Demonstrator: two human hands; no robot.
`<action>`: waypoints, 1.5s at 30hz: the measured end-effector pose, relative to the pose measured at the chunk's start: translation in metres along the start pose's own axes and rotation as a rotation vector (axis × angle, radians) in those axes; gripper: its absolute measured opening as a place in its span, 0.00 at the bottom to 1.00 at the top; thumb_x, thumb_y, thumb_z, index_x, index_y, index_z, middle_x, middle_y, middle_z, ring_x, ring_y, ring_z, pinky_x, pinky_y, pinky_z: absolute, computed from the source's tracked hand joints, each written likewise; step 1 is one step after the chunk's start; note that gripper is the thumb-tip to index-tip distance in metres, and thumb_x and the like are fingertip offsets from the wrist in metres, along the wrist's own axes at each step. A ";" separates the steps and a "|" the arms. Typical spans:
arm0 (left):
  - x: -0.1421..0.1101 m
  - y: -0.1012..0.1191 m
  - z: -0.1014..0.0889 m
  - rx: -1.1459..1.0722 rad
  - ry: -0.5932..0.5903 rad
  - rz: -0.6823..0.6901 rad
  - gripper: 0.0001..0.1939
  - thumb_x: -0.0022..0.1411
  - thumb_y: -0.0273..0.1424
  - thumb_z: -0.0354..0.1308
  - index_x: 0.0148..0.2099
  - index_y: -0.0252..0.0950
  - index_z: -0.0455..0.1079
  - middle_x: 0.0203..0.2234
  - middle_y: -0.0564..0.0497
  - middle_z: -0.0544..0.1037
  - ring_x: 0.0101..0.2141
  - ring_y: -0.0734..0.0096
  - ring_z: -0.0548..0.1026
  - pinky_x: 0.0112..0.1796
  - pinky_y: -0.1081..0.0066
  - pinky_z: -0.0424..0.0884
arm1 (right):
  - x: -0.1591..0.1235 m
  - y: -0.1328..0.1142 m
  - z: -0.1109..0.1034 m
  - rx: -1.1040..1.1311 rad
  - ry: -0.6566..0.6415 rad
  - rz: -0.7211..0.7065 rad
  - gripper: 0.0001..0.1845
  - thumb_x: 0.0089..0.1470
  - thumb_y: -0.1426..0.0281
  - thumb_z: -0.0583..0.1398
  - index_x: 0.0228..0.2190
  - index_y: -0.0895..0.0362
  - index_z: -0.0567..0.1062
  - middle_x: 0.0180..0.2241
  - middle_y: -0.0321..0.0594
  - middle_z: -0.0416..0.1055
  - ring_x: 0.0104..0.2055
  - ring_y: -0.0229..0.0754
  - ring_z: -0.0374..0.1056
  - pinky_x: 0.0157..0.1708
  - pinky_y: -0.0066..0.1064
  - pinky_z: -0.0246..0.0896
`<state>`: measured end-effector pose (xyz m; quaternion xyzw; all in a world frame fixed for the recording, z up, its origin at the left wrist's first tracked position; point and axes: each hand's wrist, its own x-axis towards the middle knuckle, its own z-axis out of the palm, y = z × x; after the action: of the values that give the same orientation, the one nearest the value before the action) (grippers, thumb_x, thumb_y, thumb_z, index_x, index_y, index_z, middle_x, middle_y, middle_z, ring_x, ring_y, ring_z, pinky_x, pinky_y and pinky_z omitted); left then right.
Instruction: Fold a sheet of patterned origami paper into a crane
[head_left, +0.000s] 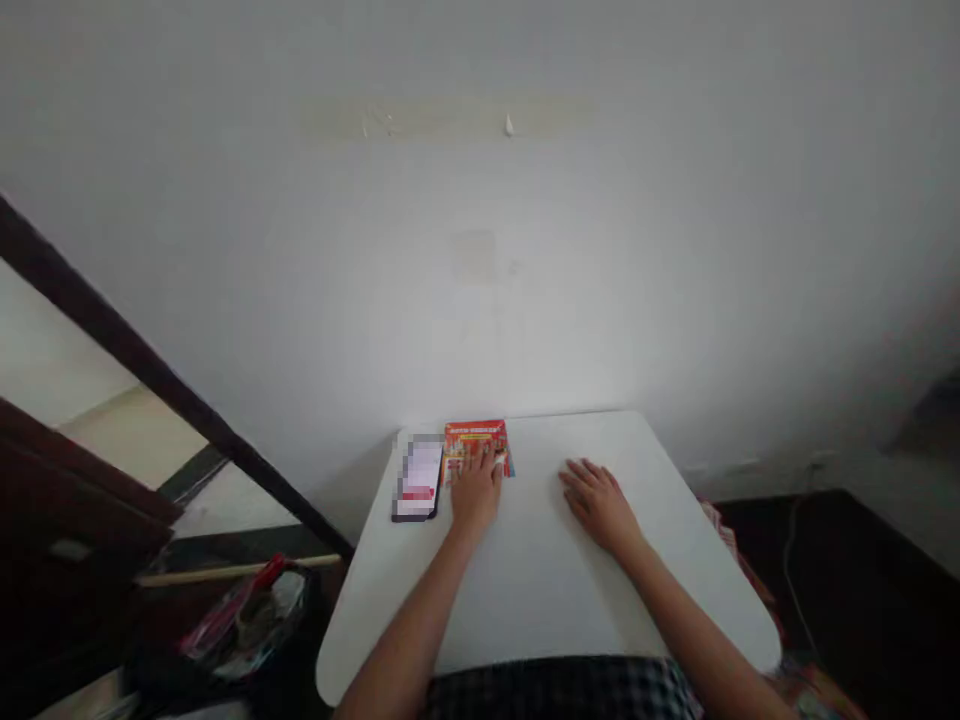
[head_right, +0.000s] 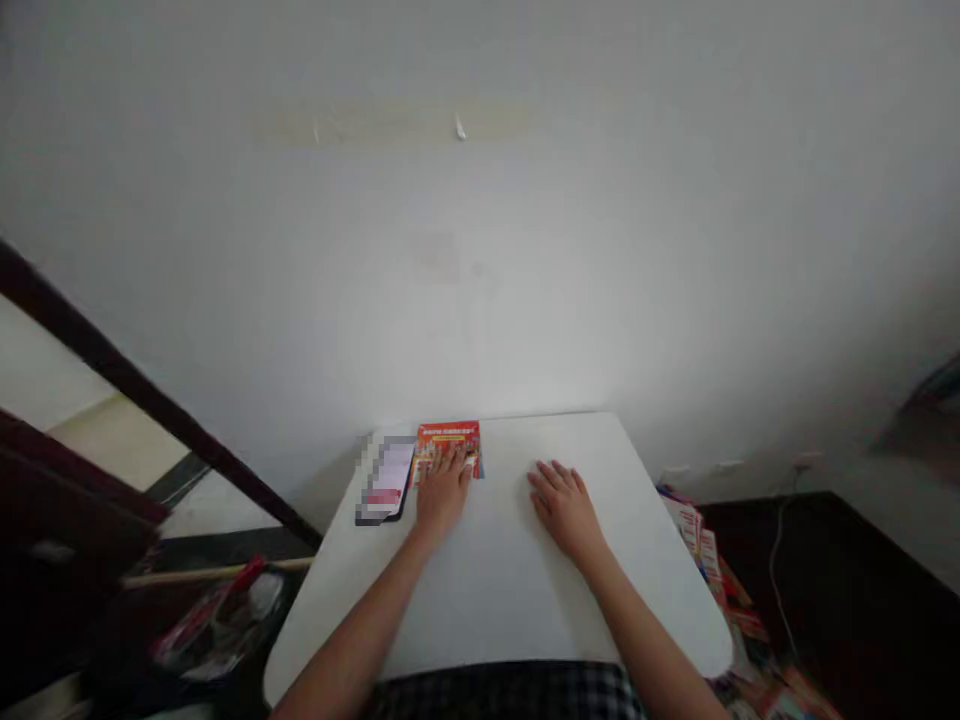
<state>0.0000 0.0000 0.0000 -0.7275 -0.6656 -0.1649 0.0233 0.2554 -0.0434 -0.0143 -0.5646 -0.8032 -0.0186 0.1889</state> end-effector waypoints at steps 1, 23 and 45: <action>0.000 0.000 0.000 -0.001 0.006 -0.004 0.26 0.73 0.39 0.40 0.68 0.40 0.60 0.67 0.48 0.60 0.67 0.52 0.56 0.61 0.46 0.59 | -0.001 0.000 0.000 0.000 0.009 -0.003 0.22 0.66 0.62 0.49 0.57 0.50 0.70 0.64 0.39 0.61 0.66 0.53 0.56 0.63 0.54 0.51; -0.031 0.031 0.004 -0.142 0.013 0.203 0.25 0.73 0.35 0.41 0.68 0.42 0.58 0.66 0.46 0.62 0.66 0.58 0.58 0.63 0.50 0.59 | -0.001 0.001 0.002 0.020 0.026 -0.006 0.22 0.65 0.62 0.51 0.57 0.48 0.70 0.64 0.39 0.62 0.66 0.53 0.55 0.63 0.54 0.52; -0.036 0.023 -0.016 -0.086 0.039 0.249 0.21 0.70 0.42 0.47 0.62 0.52 0.66 0.63 0.49 0.65 0.62 0.50 0.60 0.62 0.34 0.48 | 0.005 -0.011 -0.014 0.090 -0.089 -0.139 0.24 0.66 0.58 0.50 0.61 0.39 0.63 0.67 0.35 0.55 0.69 0.51 0.49 0.65 0.59 0.46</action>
<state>0.0165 -0.0417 0.0096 -0.8015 -0.5618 -0.2033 0.0252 0.2481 -0.0461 0.0025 -0.4988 -0.8480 0.0294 0.1767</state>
